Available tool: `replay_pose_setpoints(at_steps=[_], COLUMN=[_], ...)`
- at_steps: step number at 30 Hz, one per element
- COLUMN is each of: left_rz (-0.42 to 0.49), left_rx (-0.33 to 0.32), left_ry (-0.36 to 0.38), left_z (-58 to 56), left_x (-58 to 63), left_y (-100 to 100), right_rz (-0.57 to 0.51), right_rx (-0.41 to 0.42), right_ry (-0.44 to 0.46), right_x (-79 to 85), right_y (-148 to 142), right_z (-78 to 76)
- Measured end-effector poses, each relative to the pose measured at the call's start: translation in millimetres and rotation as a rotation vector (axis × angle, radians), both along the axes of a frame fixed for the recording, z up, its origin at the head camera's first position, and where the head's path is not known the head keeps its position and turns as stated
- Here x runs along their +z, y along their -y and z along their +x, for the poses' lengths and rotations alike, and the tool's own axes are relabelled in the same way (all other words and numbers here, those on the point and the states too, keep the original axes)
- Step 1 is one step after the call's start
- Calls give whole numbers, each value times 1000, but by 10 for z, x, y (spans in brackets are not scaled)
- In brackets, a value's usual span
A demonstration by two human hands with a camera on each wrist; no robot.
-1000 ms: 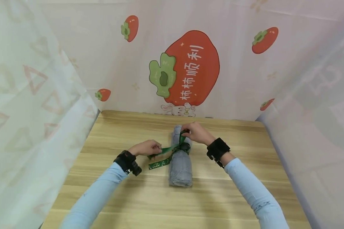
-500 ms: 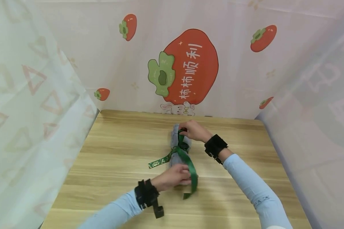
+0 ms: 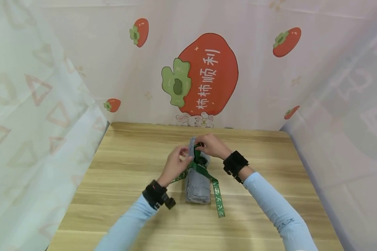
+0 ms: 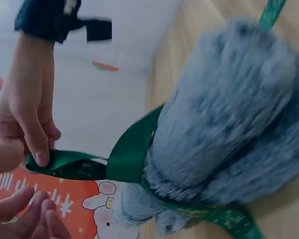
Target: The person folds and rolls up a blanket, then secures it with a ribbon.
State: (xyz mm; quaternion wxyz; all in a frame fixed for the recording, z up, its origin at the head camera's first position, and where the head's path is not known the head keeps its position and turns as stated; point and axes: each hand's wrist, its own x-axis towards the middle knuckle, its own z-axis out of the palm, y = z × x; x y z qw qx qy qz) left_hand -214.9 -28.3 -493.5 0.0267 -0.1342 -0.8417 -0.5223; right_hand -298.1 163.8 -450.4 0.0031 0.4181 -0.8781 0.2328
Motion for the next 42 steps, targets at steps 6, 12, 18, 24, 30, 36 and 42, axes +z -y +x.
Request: replay_pose_setpoints(at_steps=[6, 12, 18, 24, 30, 36, 42], left_rz=[-128, -151, -187, -207, -184, -162, -173], left_rx=[-17, -34, -27, -33, -42, -49, -72], left_ry=[-129, -196, -188, -193, -193, -181, -204], left_z=[-301, -406, -441, -480, -481, -468, -465], left_x=[44, 69, 114, 120, 130, 121, 97], left_y=[-155, -216, -182, -155, -123, -98, -111], right_rz=[-47, -132, -287, -152, -85, -54, -133], right_rx=[-45, -102, -139, -131, -115, -215, -193], right_ry=[-32, 36, 162, 286, 225, 188, 302], right_x=[-71, -89, -176, -655, -934, -832, -686], right_y=[0, -84, -288, -523, -539, -613, -570], right_z=[70, 102, 208, 490, 575, 399, 197])
